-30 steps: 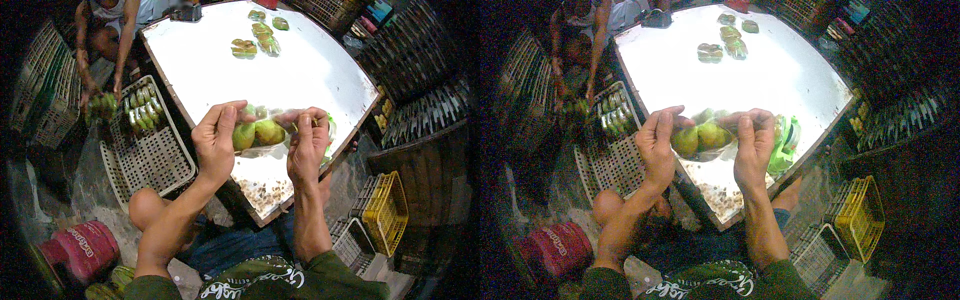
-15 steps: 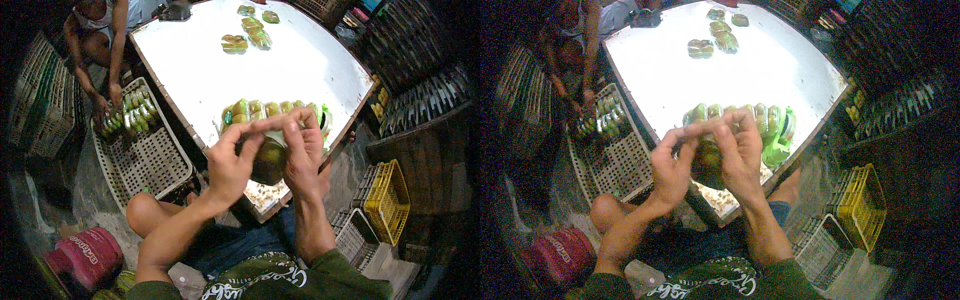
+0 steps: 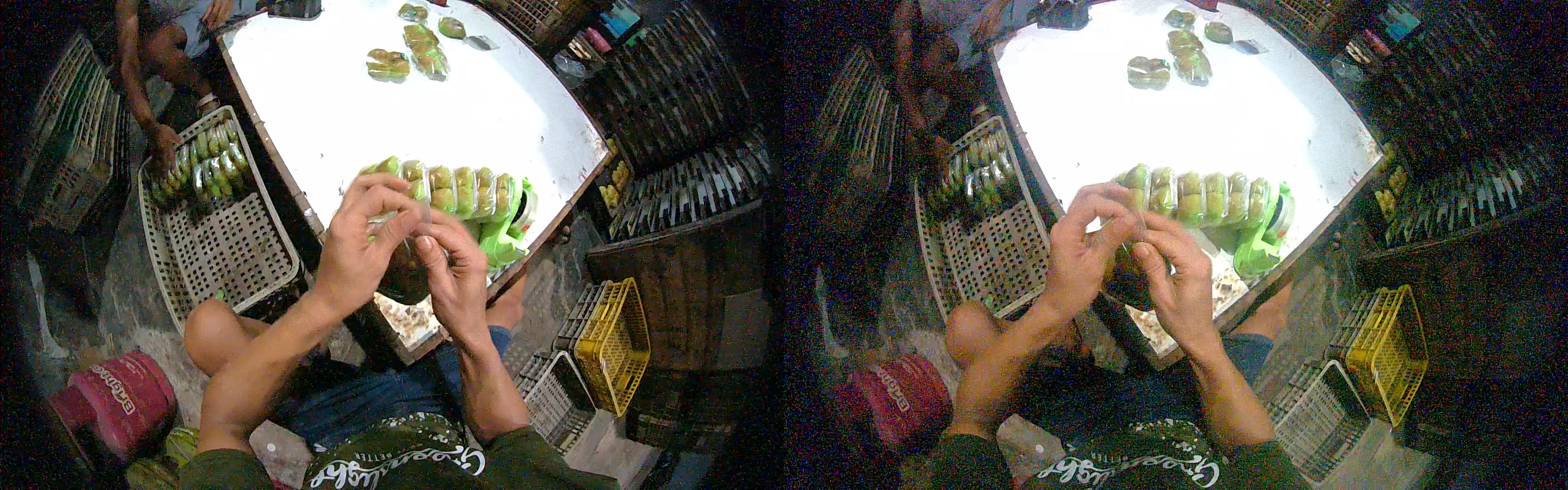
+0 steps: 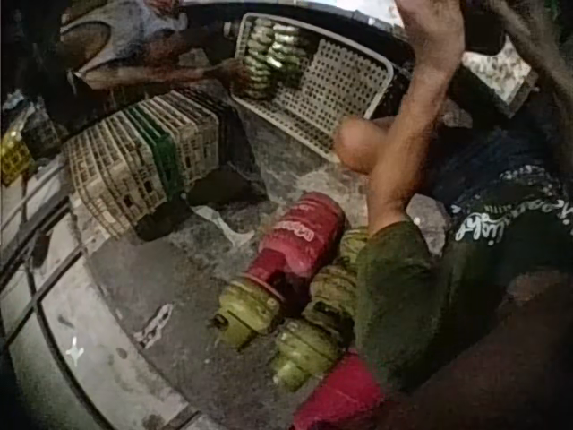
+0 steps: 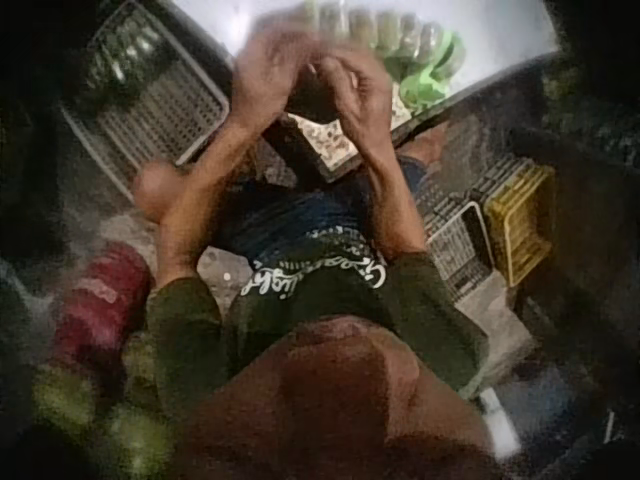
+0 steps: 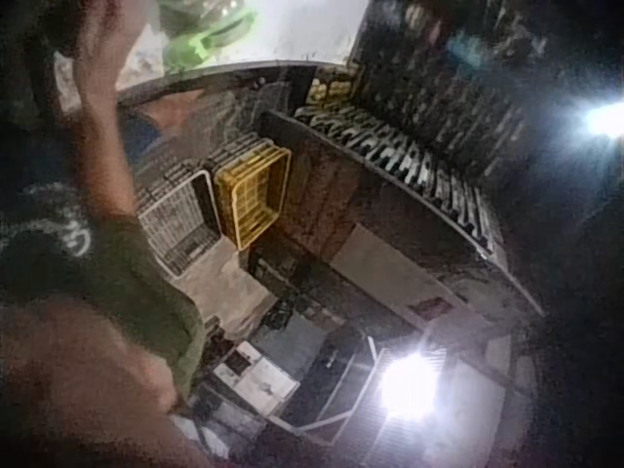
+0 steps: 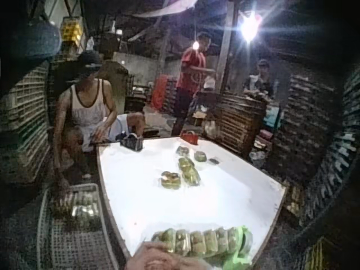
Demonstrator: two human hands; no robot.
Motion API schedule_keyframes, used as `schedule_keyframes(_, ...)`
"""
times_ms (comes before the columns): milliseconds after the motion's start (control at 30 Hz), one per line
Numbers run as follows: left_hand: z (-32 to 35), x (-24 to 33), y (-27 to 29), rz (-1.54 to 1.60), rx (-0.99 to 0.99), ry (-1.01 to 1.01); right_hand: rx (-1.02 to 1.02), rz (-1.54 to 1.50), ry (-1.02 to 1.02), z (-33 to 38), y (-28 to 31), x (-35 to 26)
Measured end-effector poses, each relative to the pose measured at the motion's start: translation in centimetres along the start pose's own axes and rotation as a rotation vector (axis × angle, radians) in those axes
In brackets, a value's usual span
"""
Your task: The person sits on the floor and repeatedly places green mangoes into clear plastic bags using a handheld sealing device. The sealed packages are then placed into a white basket. Another person is visible across the table performing a similar task.
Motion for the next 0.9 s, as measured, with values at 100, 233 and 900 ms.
schedule_keyframes(100,0.3,-0.6,-1.1,0.446,-0.251,0.311,0.101,0.127,0.172,-0.6,0.6,-1.3)
schedule_keyframes(233,1.3,-0.7,-1.2,0.25,0.107,0.27,0.314,-0.393,-0.119,-1.0,0.3,0.3)
schedule_keyframes(900,0.7,-1.6,-0.8,0.252,-0.079,0.172,-0.013,0.312,0.228,-0.1,-0.1,-0.4)
Point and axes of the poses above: each hand's wrist, its own z-axis away from the middle knuckle, its own y-axis out of the back of the hand, x = y × z, the point moved 5 cm from there along -z, towards the middle knuckle, and after that the axes turned 14 degrees about -z, right-handed, at the moved point
